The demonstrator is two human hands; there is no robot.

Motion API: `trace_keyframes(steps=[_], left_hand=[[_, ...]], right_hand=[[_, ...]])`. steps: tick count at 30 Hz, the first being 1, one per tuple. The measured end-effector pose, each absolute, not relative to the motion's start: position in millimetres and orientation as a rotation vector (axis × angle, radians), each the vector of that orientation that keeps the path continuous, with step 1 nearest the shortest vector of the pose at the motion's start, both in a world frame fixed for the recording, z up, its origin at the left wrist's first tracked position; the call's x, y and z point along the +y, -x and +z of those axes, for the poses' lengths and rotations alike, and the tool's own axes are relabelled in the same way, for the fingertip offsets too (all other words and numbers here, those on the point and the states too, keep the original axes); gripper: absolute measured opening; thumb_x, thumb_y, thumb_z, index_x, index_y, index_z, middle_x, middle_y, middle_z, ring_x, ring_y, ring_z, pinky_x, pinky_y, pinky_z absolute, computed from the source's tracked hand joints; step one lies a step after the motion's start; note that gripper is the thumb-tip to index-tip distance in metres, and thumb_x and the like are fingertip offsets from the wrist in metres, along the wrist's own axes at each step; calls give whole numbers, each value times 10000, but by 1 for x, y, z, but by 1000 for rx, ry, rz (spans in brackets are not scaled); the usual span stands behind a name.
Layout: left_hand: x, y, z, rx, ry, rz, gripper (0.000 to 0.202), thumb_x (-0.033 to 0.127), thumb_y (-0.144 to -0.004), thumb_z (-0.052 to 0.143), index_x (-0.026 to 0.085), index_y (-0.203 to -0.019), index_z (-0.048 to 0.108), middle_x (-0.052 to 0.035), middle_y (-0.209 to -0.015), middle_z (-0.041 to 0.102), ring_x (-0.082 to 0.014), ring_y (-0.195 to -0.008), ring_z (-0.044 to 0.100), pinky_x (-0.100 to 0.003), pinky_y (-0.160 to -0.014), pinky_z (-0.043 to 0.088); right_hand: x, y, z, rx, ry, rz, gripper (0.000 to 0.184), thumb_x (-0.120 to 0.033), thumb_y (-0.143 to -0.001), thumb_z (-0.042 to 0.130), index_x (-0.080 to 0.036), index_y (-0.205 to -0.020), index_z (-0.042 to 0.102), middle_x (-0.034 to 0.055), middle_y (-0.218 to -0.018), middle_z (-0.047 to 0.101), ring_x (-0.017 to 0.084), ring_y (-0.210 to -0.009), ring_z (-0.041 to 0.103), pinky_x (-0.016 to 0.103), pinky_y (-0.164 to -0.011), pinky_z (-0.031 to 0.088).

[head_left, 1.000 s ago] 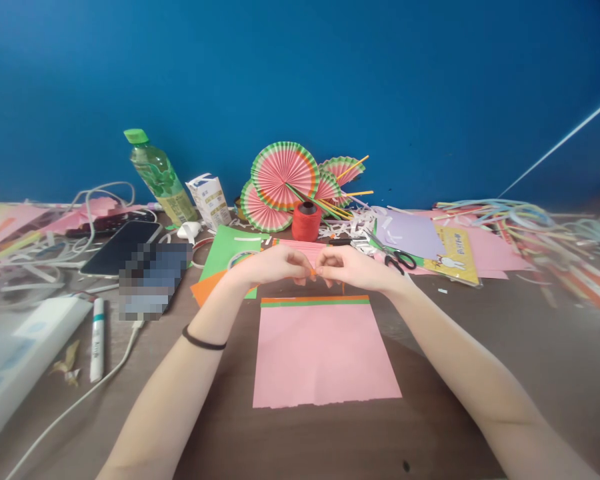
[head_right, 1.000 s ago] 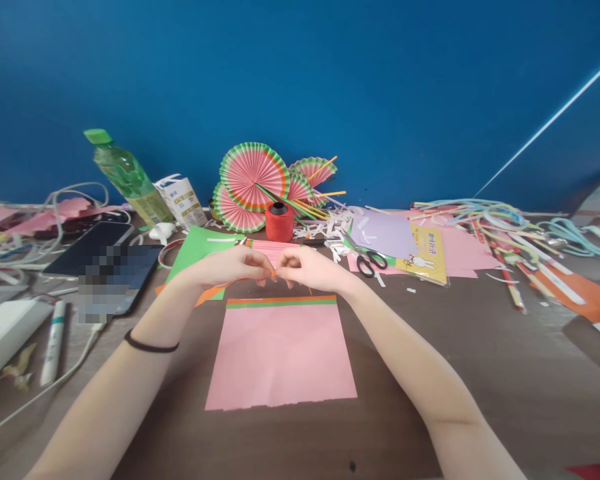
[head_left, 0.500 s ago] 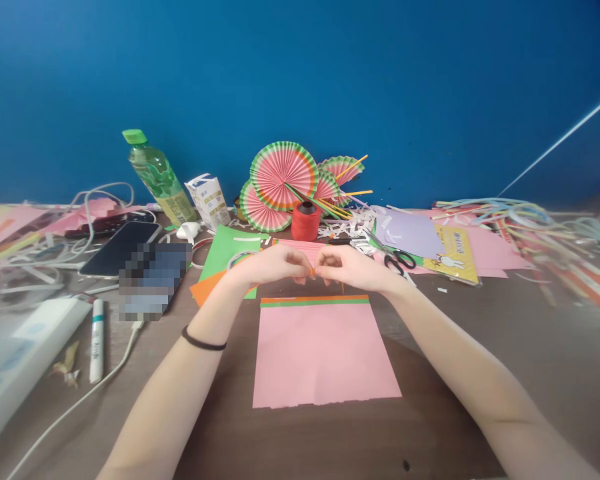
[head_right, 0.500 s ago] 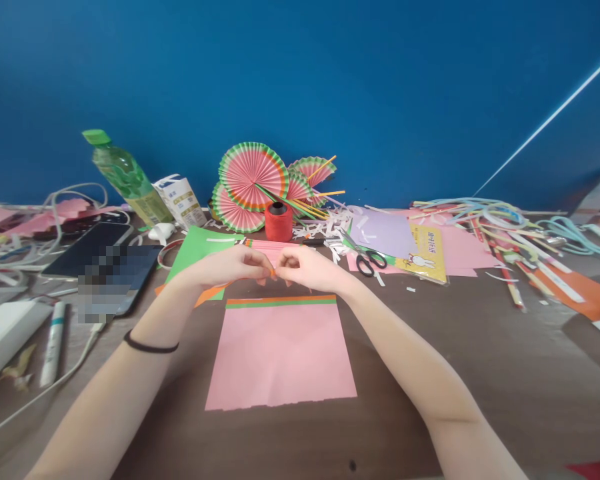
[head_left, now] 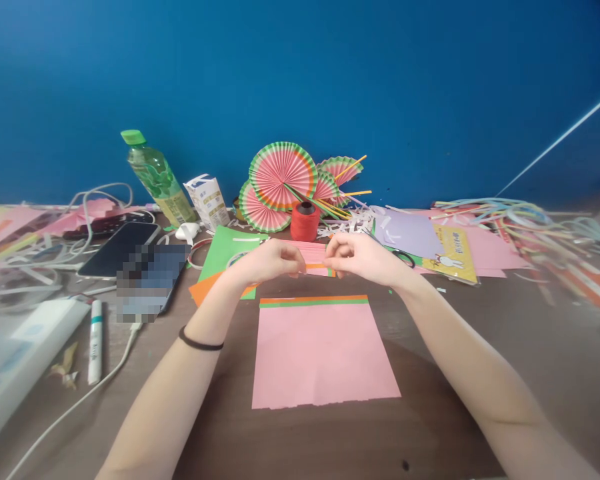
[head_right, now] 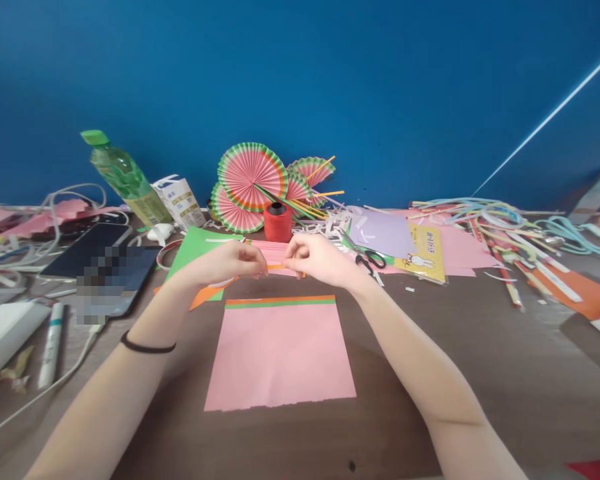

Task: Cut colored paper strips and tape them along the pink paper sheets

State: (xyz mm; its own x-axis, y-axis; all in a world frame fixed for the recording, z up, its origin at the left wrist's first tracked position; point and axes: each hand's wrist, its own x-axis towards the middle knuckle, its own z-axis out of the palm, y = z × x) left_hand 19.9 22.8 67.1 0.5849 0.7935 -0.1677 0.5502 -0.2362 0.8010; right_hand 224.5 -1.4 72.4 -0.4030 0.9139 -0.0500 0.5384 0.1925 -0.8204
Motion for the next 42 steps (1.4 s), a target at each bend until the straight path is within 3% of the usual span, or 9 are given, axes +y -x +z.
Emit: trace_keyframes(steps=[15,22,33,42], left_hand=[[25,-13,68,1057,-1933,259,224,307,-713,504,169,-770,670,-8,-726,656,-138,-701,579,-208,-626,419],[21,-15,76,1126,-1953,206,265,334,-727,507,178,-863,671,25,-644,612,-48,-418,371,-191,-397,246],[20,-16,77,1171,-1924,184,309,379,-713,526,170,-873,688,18,-637,618,-39,-381,340,-196,-377,229],[21,-16,76,1152,-1951,191,266,354,-711,525,185,-832,692,18,-669,635,-47,-433,406,-184,-437,300]], right_hand=[[1,-230,76,-2158,1304,992,200,-320,-765,535,-164,-852,624,-1,-593,605,102,-539,518,228,-535,353],[1,-229,75,-2170,1396,953,248,-336,-778,512,-173,-887,664,7,-592,616,104,-539,502,230,-526,338],[2,-230,74,-2170,1401,948,248,-338,-769,514,-160,-840,672,11,-606,619,103,-541,499,228,-522,333],[2,-230,76,-2186,1411,949,231,-339,-769,507,-157,-751,648,4,-601,607,99,-544,493,217,-521,340]])
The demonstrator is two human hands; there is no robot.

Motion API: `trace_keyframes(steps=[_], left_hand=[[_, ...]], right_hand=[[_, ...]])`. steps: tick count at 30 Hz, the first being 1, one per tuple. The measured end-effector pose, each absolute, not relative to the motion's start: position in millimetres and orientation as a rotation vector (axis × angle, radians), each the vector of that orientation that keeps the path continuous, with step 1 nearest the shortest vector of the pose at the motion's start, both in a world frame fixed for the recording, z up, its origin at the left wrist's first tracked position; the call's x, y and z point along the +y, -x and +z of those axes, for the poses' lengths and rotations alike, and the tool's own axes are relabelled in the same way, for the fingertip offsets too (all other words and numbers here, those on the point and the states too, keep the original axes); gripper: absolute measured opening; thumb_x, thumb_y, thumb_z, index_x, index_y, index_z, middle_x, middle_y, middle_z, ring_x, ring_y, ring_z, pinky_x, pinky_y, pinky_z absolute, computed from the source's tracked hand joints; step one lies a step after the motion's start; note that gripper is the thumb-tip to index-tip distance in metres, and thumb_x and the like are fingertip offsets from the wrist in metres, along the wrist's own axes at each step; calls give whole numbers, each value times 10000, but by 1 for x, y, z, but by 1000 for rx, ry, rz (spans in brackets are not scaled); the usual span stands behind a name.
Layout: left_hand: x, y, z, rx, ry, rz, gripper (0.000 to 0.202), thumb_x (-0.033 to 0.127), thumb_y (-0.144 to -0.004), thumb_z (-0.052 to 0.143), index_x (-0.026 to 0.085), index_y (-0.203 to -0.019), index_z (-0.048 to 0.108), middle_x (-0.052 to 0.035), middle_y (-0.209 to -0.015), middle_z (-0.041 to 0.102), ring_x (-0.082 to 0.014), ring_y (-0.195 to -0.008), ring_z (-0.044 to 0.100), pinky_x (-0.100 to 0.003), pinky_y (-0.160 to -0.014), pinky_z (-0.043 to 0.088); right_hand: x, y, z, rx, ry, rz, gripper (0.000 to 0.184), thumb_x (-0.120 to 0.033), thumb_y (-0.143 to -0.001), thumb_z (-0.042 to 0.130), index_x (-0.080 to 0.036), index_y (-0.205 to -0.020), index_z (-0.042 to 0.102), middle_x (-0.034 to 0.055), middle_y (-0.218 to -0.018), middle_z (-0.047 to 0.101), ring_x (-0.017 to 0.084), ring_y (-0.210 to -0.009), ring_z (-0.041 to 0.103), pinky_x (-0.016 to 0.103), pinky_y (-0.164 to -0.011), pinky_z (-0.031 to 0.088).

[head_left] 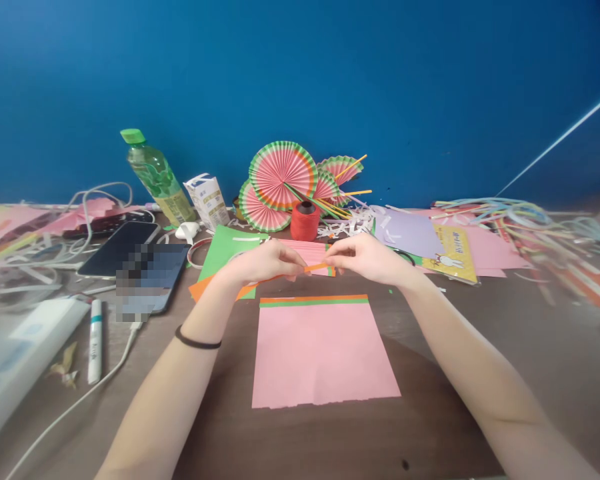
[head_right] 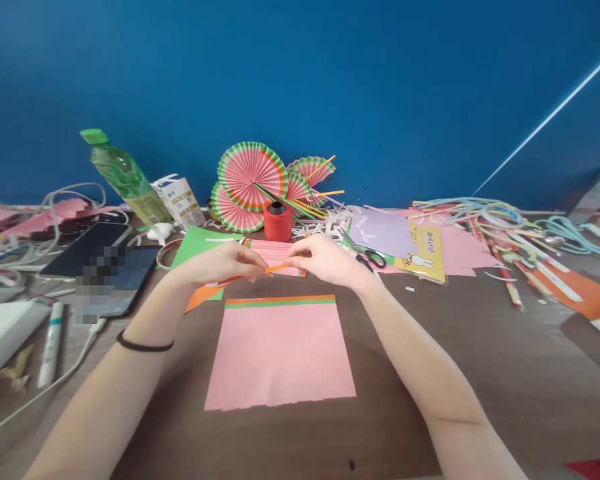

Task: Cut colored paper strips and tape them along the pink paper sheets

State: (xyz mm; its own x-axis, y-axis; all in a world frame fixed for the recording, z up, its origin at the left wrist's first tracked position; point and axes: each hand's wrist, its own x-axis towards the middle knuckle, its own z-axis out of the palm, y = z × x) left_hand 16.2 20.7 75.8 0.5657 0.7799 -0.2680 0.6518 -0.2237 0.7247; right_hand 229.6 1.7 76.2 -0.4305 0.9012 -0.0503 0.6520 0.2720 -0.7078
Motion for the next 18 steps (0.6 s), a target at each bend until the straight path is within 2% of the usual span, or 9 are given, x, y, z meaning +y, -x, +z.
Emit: trace_keyframes(steps=[13,18], left_hand=[[21,-16,77,1087,-1916,160,244,322,-715,521,193,-833,690,17,-657,623,-67,-477,438,-182,-450,313],[22,-15,76,1111,-1961,111,249,330,-737,477,195,-796,678,12,-785,654,-100,-604,513,-188,-508,342]], right_hand=[[3,-230,75,-2235,1407,961,270,-375,-774,473,-152,-712,612,-3,-581,571,100,-532,470,226,-518,324],[3,-227,70,-2273,1407,972,289,-385,-775,467,-149,-645,572,-4,-574,567,94,-515,466,227,-516,325]])
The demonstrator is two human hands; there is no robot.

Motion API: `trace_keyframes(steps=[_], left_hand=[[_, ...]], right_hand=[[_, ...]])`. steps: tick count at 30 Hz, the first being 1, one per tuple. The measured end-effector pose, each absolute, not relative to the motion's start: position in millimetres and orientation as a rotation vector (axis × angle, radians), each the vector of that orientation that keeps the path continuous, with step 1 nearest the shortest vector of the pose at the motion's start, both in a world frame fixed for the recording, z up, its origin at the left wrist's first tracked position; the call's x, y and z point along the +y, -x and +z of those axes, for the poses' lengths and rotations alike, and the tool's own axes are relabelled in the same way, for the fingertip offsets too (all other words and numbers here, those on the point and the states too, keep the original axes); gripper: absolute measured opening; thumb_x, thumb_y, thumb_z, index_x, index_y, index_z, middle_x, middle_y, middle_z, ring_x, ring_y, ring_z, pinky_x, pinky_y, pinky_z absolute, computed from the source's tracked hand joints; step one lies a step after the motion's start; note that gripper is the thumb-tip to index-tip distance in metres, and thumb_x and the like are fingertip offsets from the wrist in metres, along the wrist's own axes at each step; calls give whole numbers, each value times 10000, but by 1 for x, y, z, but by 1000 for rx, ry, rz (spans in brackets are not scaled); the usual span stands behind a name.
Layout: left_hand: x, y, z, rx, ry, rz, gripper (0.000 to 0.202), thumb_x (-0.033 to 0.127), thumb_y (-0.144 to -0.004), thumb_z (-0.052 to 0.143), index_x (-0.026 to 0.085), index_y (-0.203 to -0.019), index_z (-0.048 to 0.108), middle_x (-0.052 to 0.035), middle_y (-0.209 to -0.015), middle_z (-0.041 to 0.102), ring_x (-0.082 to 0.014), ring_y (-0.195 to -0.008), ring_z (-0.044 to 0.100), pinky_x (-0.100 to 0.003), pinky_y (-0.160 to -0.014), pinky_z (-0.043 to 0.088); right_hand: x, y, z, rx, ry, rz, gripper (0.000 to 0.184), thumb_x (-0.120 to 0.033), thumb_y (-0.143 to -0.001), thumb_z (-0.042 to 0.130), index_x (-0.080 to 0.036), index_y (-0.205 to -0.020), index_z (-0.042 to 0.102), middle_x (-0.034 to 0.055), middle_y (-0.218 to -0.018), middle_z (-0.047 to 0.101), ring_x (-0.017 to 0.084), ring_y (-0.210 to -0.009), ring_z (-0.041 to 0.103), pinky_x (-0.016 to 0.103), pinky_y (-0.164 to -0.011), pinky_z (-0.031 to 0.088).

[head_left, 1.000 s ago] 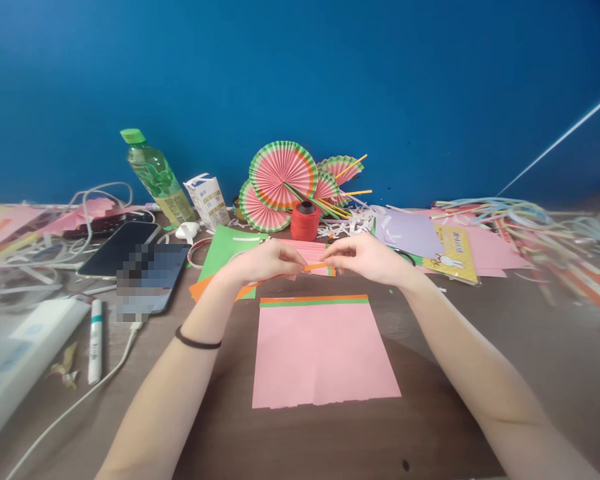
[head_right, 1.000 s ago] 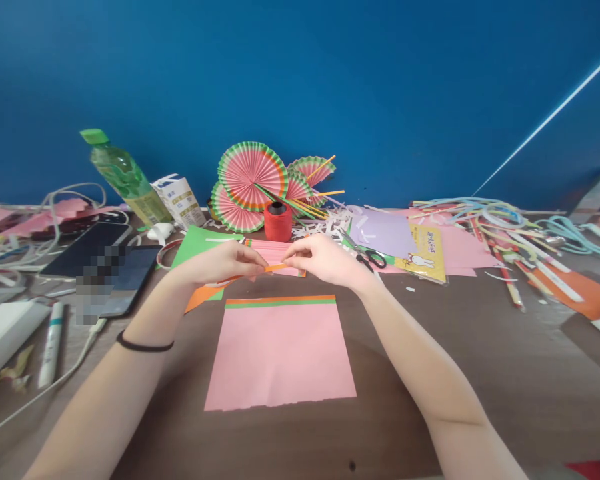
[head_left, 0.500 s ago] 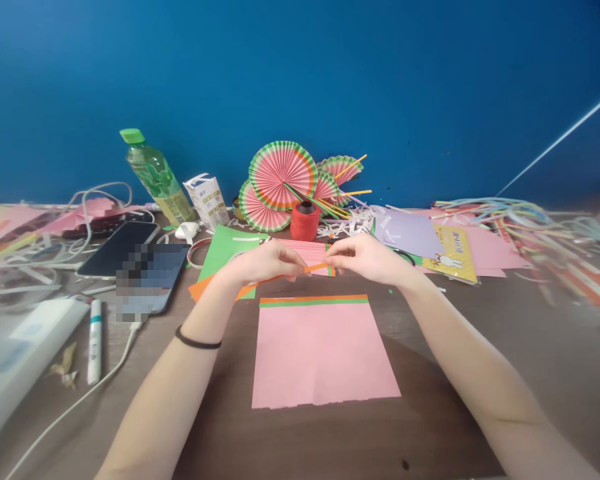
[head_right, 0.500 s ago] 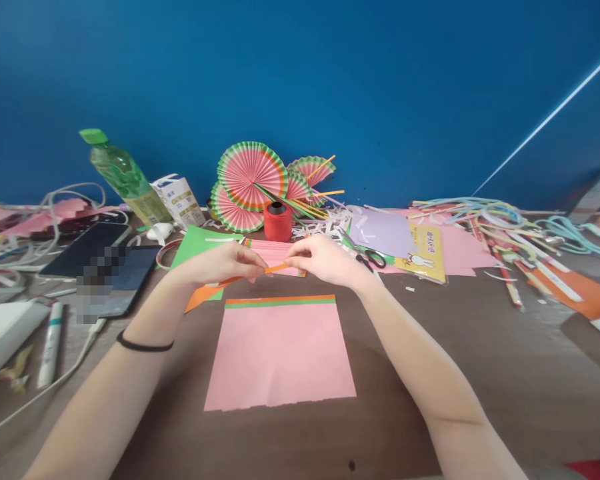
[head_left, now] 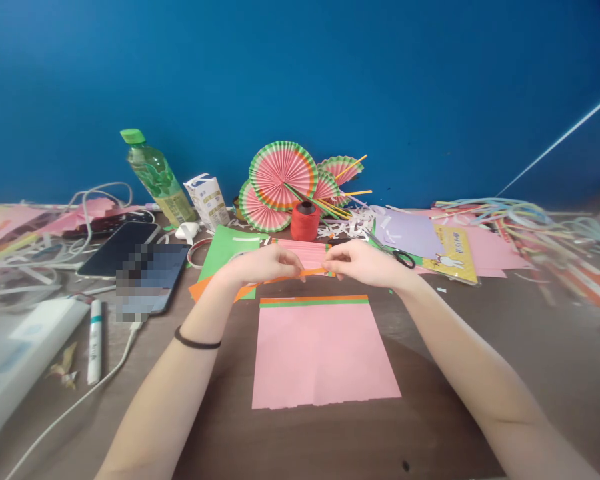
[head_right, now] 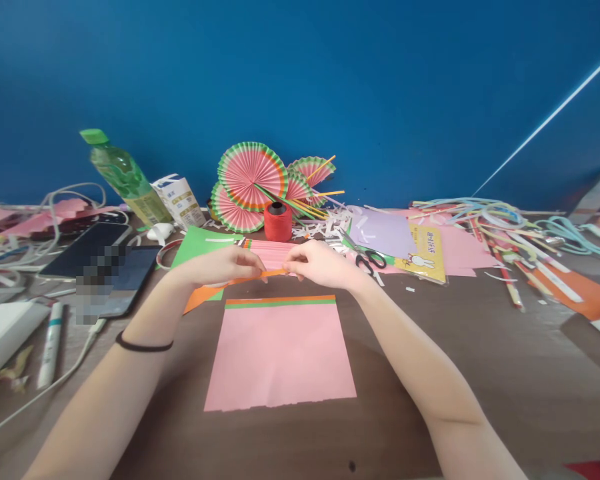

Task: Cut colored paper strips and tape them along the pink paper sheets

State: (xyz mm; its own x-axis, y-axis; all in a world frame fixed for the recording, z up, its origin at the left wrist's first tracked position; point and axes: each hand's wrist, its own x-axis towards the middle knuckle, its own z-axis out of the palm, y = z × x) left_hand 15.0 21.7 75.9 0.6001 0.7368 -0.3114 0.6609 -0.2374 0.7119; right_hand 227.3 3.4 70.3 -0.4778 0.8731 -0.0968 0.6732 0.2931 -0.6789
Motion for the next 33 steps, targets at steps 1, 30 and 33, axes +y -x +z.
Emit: trace_keyframes(steps=[1,30,33], left_hand=[[22,-15,75,1130,-1983,124,263,342,-746,466,198,-801,678,11,-823,659,-113,-657,531,-189,-539,357],[23,-15,69,1026,-1851,161,264,371,-756,483,156,-822,621,-33,-743,664,-136,-639,598,-219,-574,450],[25,-11,70,1037,-1857,119,292,392,-769,463,161,-817,636,-35,-770,676,-135,-665,598,-220,-615,453]], right_hand=[[4,-226,68,-2276,1405,967,286,-382,-774,467,-150,-645,572,-4,-577,574,96,-520,473,228,-520,327],[7,-227,63,-2247,1284,1145,250,-350,-743,527,-143,-804,654,-15,-543,517,84,-483,452,211,-480,356],[6,-228,64,-2248,1325,1071,242,-335,-742,519,-144,-796,657,6,-578,577,100,-522,505,217,-507,377]])
